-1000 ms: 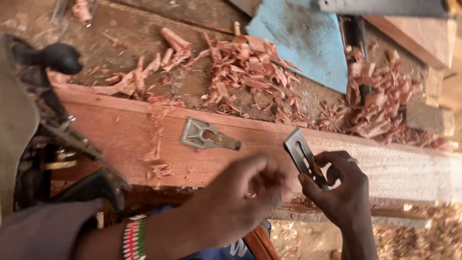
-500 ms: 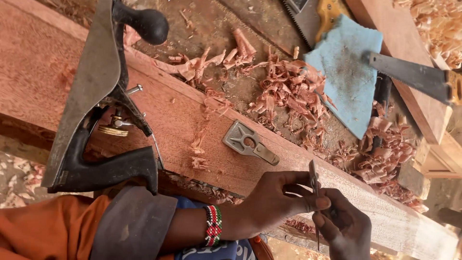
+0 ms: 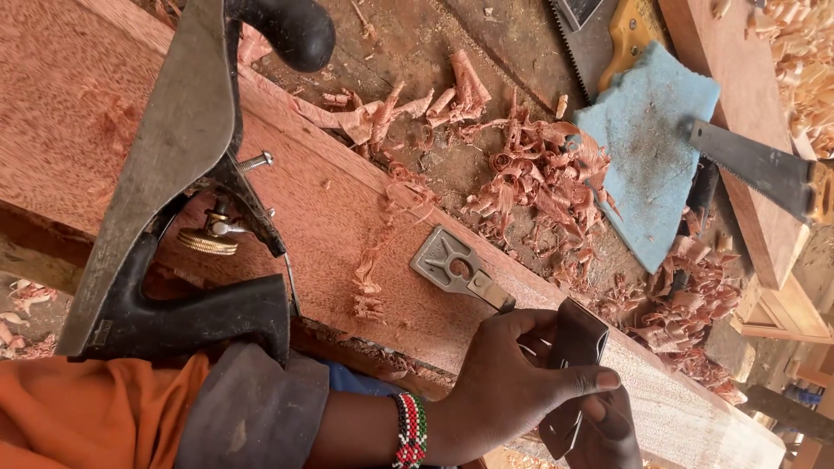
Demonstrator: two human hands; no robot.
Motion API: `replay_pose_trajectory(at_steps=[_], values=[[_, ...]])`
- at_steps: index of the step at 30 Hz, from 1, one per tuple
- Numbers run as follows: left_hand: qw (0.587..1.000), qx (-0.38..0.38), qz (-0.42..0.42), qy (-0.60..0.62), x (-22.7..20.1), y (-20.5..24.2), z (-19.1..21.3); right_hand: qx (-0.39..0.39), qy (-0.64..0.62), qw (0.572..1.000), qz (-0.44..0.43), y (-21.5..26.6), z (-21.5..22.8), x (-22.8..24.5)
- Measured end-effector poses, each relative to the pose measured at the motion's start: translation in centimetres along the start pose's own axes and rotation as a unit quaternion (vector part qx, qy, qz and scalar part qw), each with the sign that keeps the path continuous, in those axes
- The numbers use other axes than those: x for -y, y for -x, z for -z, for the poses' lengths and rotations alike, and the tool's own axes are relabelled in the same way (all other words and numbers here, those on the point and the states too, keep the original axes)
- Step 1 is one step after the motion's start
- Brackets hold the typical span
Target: Assembling or adjusting the blade and chip breaker components of a manual hand plane on a workbench.
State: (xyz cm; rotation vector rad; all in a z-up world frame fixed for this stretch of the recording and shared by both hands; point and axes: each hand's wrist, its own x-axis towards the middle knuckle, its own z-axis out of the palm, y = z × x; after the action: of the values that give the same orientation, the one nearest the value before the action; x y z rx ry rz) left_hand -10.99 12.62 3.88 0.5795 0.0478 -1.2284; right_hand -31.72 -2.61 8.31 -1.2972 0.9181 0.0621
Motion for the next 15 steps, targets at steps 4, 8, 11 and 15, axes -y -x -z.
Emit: replay_pose_trajectory(at_steps=[4,8,11,15], values=[[0.996,-0.048,-0.054,-0.061,0.4,-0.2,-0.5,-0.005,-0.055,0.998,-0.03,-4.9,-4.6,3.4],[0.994,-0.071,-0.039,-0.077,0.4,-0.5,-0.8,-0.01,-0.105,0.994,-0.041,-4.5,-2.1,1.8],[0.997,-0.06,-0.043,-0.011,0.9,-0.6,-0.9,-0.015,-0.086,0.995,-0.052,-4.7,-1.8,1.5],[0.997,-0.048,-0.059,-0.022,1.1,-0.8,-0.6,-0.015,-0.039,0.999,-0.022,-4.3,3.7,-1.6]])
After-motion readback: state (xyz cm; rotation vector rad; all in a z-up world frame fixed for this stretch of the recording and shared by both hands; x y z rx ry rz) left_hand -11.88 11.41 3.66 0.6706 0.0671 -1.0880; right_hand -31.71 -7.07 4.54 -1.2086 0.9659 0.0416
